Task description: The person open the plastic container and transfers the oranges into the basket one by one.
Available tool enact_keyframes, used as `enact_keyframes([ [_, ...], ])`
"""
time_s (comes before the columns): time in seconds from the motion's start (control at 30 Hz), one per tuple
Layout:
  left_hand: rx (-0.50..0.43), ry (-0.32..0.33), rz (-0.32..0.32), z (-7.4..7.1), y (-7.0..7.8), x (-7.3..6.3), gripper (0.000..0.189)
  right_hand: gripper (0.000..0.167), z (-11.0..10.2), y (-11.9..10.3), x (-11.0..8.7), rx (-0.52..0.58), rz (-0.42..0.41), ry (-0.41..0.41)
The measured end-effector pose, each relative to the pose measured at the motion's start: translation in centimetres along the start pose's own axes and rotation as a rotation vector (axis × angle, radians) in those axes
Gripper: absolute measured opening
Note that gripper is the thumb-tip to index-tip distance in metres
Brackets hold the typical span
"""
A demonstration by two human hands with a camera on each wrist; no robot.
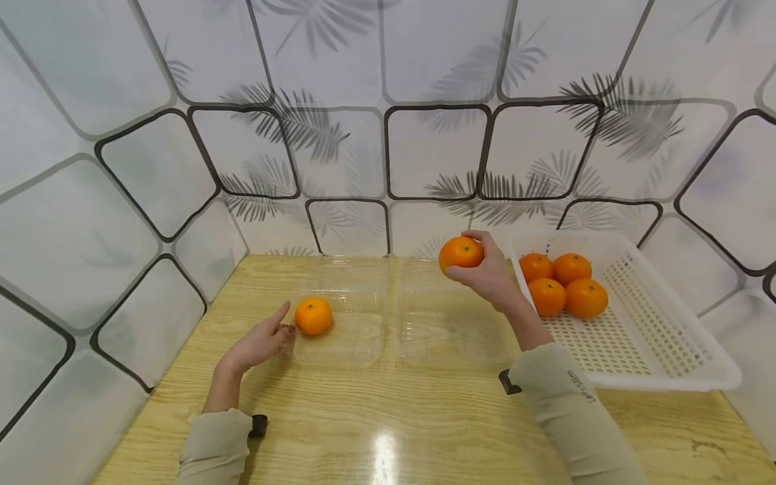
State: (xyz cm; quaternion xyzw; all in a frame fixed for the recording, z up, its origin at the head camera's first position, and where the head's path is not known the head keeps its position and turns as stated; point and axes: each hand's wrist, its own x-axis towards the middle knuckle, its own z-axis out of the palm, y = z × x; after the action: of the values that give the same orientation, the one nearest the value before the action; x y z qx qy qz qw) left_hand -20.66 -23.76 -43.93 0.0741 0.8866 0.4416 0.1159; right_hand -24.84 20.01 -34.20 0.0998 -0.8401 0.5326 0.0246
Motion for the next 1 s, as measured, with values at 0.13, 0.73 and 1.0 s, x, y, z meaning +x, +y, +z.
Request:
enact_keyframes([
  [0.13, -0.001, -0.003, 0.007, -0.1, 0.0, 0.0, 0.062, 0.081, -1.0, 0.4, -0.2, 0.015, 0.038, 0.006],
  [0.73, -0.005, -0.004, 0.065, -0.1, -0.1, -0.4, 0.062, 0.085, -4.3, 1.9, -0.7, 0.016, 0.125, 0.076],
  [1.0, 0.017, 0.014, 0.011, 0.0, -0.2, -0.1, 0.062, 0.080, -6.0, 3.4, -0.6, 0.033, 0.105, 0.143],
])
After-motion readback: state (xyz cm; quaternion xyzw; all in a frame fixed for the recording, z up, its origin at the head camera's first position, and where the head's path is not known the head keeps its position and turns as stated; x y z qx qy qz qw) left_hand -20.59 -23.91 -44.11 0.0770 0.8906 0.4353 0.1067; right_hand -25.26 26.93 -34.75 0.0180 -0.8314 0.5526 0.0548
